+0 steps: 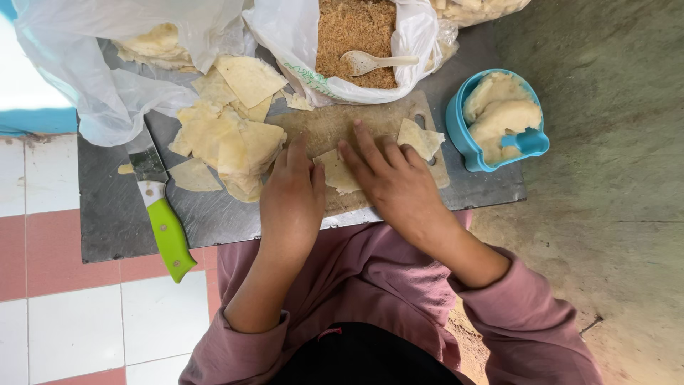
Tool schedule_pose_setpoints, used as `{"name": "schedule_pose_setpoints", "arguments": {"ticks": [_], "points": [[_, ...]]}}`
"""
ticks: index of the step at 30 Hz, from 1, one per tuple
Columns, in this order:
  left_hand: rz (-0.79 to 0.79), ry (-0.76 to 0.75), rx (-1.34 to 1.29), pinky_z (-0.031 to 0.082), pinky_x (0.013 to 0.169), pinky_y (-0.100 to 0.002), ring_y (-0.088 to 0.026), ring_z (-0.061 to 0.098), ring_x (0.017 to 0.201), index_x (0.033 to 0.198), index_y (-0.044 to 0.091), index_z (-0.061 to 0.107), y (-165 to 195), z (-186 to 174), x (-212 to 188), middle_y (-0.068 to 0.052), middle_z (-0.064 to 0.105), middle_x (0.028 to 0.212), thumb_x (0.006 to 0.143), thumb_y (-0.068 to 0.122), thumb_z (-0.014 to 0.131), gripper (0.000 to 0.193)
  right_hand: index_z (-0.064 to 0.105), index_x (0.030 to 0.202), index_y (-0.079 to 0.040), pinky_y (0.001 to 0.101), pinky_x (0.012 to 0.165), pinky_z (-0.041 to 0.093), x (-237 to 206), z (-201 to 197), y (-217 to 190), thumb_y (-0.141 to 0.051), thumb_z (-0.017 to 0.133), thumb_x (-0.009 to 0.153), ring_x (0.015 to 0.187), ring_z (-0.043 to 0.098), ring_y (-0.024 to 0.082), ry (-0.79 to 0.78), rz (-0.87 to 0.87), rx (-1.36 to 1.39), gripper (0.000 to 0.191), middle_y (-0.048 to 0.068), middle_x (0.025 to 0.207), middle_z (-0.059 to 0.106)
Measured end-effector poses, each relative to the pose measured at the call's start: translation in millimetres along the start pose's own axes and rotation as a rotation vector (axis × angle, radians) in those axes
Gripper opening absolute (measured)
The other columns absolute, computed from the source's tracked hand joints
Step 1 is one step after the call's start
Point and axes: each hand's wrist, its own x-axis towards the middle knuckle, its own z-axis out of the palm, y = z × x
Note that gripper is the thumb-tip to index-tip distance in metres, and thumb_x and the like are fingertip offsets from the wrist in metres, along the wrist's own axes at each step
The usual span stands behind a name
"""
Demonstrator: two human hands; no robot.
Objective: The person sits at a low table and cuts flat dough sheets into smaller pieces with a knife on a cutting board. They then spoon a brown filling from a plastic bag onto a dough piece, fold and pinch the dough closed around the filling, and place the folded pastry into a blue bowl.
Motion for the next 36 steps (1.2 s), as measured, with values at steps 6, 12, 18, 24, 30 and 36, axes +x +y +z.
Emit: {"name": "schedule_pose_setpoints", "arguments": {"ticks": [6,12,18,24,30,36], "points": [[0.025,-0.023,0.054,0.054,0.072,-0.049,-0.039,0.069,0.086,0.12,0.002,0.062,-0.6,-3.2,4.5,-0.018,0.067,0.101,0.094,0.014,0.066,0.029,0.057,0.146,-0.016,0.0397,0.104,0.046,-4.7,-17.6,7.8,-0.016,0.058,0.094,0.131,0.053,0.03,0.03,0.033,-0.073,0.052,0.014,0.164,0.039],[0.003,-0.028,0.047,0.054,0.069,-0.049,-0.037,0.069,0.083,0.106,0.004,0.063,0.0,-5.0,6.9,-0.016,0.068,0.098,0.094,0.016,0.066,0.017,0.058,0.15,-0.02,0.0419,0.103,0.044,-2.8,-3.4,-4.3,-0.017,0.059,0.091,0.13,0.052,0.029,0.041,0.01,-0.059,0.06,0.011,0.163,0.039],[-0.03,-0.079,0.111,0.054,0.069,-0.049,-0.038,0.069,0.081,0.096,0.006,0.062,-0.4,-9.7,11.1,-0.014,0.069,0.094,0.092,0.018,0.067,0.013,0.06,0.144,-0.016,0.0478,0.107,0.043,0.8,-1.1,-3.0,-0.021,0.06,0.092,0.131,0.052,0.03,0.104,0.016,-0.158,0.053,0.01,0.158,0.044],[0.071,-0.028,0.134,0.052,0.067,-0.052,-0.041,0.066,0.08,0.095,0.002,0.055,5.4,-9.8,18.9,-0.02,0.063,0.096,0.096,0.01,0.062,0.011,0.066,0.12,-0.007,0.0482,0.111,0.039,-30.2,-17.4,27.0,0.0,0.065,0.081,0.134,0.051,0.035,0.214,0.354,0.189,0.04,0.017,0.147,0.053],[0.233,-0.152,-0.114,0.05,0.068,-0.052,-0.042,0.066,0.08,0.095,0.001,0.049,38.6,-3.5,28.4,-0.019,0.064,0.084,0.092,0.007,0.065,0.017,0.068,0.123,-0.001,0.055,0.114,0.035,-83.7,6.9,51.3,-0.011,0.075,0.096,0.141,0.045,0.042,0.277,0.6,-0.036,0.03,0.021,0.149,0.052],[0.225,-0.096,-0.324,0.052,0.069,-0.048,-0.037,0.07,0.08,0.108,0.003,0.051,58.8,0.7,27.8,-0.018,0.067,0.086,0.094,0.003,0.062,0.018,0.071,0.111,-0.003,0.0583,0.121,0.031,-96.9,28.1,52.3,-0.013,0.079,0.097,0.145,0.043,0.039,0.363,0.604,-0.119,0.019,0.014,0.149,0.056]]}}
